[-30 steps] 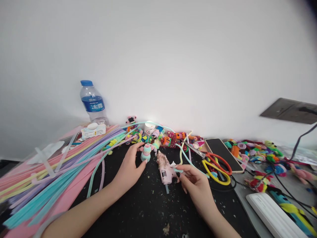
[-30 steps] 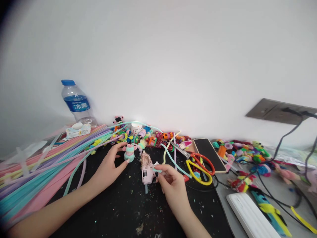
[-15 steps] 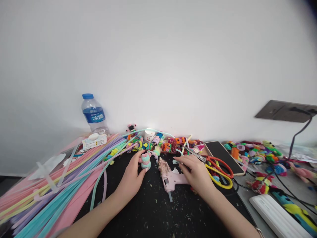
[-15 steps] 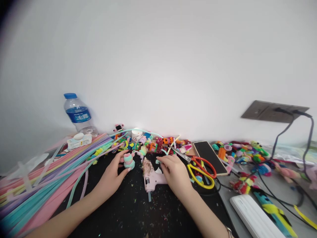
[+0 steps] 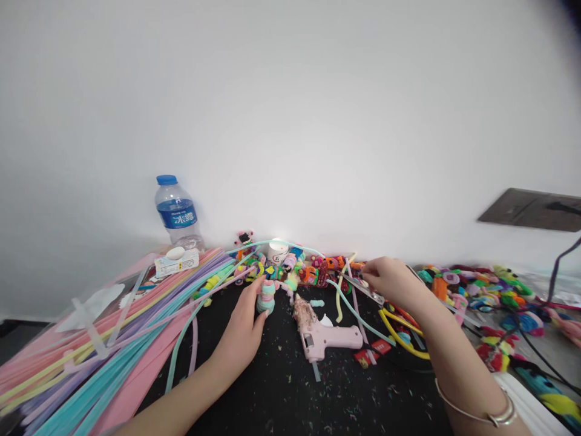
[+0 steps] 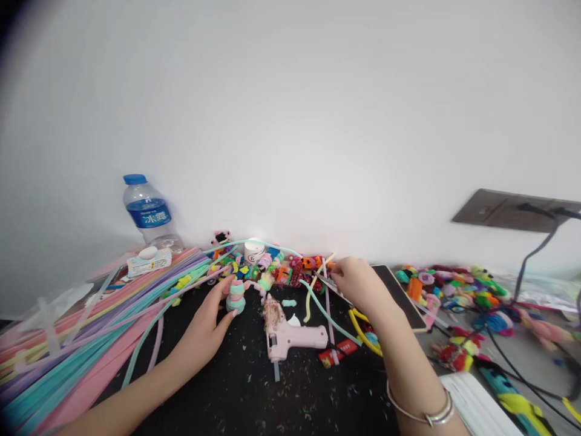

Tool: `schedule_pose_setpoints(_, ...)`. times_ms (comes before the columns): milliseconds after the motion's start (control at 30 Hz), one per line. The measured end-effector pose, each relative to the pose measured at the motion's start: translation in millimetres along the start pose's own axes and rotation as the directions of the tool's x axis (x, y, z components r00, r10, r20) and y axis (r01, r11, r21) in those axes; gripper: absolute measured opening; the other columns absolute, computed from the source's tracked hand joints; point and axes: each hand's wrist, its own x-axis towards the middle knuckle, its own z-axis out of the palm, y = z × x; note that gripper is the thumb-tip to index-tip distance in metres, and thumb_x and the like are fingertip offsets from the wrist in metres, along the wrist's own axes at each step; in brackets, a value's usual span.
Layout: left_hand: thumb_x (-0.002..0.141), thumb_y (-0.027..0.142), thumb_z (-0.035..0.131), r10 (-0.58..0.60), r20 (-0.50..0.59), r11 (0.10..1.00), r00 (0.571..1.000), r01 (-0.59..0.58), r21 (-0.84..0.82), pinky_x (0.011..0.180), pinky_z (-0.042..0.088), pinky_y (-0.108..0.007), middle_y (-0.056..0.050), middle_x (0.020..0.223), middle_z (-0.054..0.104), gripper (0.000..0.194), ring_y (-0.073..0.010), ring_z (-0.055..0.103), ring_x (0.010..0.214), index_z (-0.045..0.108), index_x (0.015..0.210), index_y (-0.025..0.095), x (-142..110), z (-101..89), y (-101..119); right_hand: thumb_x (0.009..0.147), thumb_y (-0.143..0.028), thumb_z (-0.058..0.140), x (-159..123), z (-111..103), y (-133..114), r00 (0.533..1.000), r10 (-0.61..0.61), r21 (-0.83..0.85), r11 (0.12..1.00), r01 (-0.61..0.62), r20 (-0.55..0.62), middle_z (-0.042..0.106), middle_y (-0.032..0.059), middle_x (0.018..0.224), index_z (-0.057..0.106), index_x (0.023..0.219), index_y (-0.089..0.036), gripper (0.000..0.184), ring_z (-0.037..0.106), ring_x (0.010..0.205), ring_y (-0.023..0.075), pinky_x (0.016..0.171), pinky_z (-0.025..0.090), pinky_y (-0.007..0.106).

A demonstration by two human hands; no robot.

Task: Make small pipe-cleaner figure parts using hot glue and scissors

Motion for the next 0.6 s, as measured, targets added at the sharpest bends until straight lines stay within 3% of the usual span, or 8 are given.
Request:
schedule_pose_setpoints(67, 0.082, 0.013, 0.043, 0.012, -0.012, 1.0, 1.0, -0.012, 0.018, 0.103, 0.03, -0.046, -0.012, 0.138, 0.034, 0.057, -0.026, 0.035, 0.127, 0.024, 0.135, 0.023, -1, 0.3, 1, 0.07, -0.01, 0.048, 1, 7, 5, 0.991, 0.06, -0.026, 0.998, -0.058, 0.117, 0.059, 0.0038, 0.04, 0.059, 0.046, -0.015, 0.028, 0.055, 0.042, 0.0144, 0.047, 0.036, 0.023)
schedule_pose_setpoints(167, 0.082, 0.017, 0.046, 0.014, -0.033, 0.999, 0.999, -0.012, 0.051, 0.104, 0.028, -0.048, -0.011, 0.138, 0.032, 0.059, -0.028, 0.034, 0.127, 0.022, 0.135, 0.025, -2, -0.1, 3, 0.068, -0.009, 0.052, 3, 26, 2, 0.97, 0.118, -0.064, 0.992, -0.107, 0.212, 0.06, 0.0052, 0.043, 0.061, 0.051, -0.014, 0.02, 0.058, 0.044, 0.0152, 0.048, 0.037, 0.023)
schedule_pose_setpoints(300, 0.081, 0.018, 0.048, 0.027, -0.06, 0.997, 0.998, -0.022, 0.077, 0.102, 0.031, -0.048, -0.011, 0.136, 0.032, 0.058, -0.0291, 0.037, 0.124, 0.024, 0.134, 0.026, -2, -0.5, 3, 0.068, -0.006, 0.051, 6, 39, -7, 0.963, 0.18, -0.137, 0.979, -0.154, 0.202, 0.066, 0.0107, 0.059, 0.066, 0.07, -0.011, 0.016, 0.064, 0.061, 0.0214, 0.052, 0.039, 0.025)
schedule_pose_setpoints(500, 0.081, 0.018, 0.048, 0.064, -0.086, 0.995, 0.994, -0.057, 0.08, 0.102, 0.032, -0.046, -0.01, 0.134, 0.033, 0.054, -0.028, 0.036, 0.124, 0.027, 0.131, 0.025, -2, -0.5, 3, 0.072, -0.014, 0.05, 4, 31, -4, 0.955, 0.202, -0.172, 0.971, -0.166, 0.216, 0.067, 0.0112, 0.065, 0.067, 0.08, -0.011, 0.018, 0.065, 0.066, 0.0216, 0.056, 0.042, 0.026)
schedule_pose_setpoints(600, 0.082, 0.018, 0.048, 0.081, -0.1, 0.994, 0.992, -0.073, 0.082, 0.104, 0.03, -0.046, -0.01, 0.134, 0.033, 0.053, -0.0272, 0.034, 0.126, 0.028, 0.13, 0.025, -3, -1.7, 5, 0.07, -0.013, 0.052, 3, 33, -6, 0.957, 0.199, -0.195, 0.968, -0.159, 0.209, 0.068, 0.0149, 0.077, 0.066, 0.085, -0.01, 0.02, 0.065, 0.073, 0.025, 0.057, 0.042, 0.028)
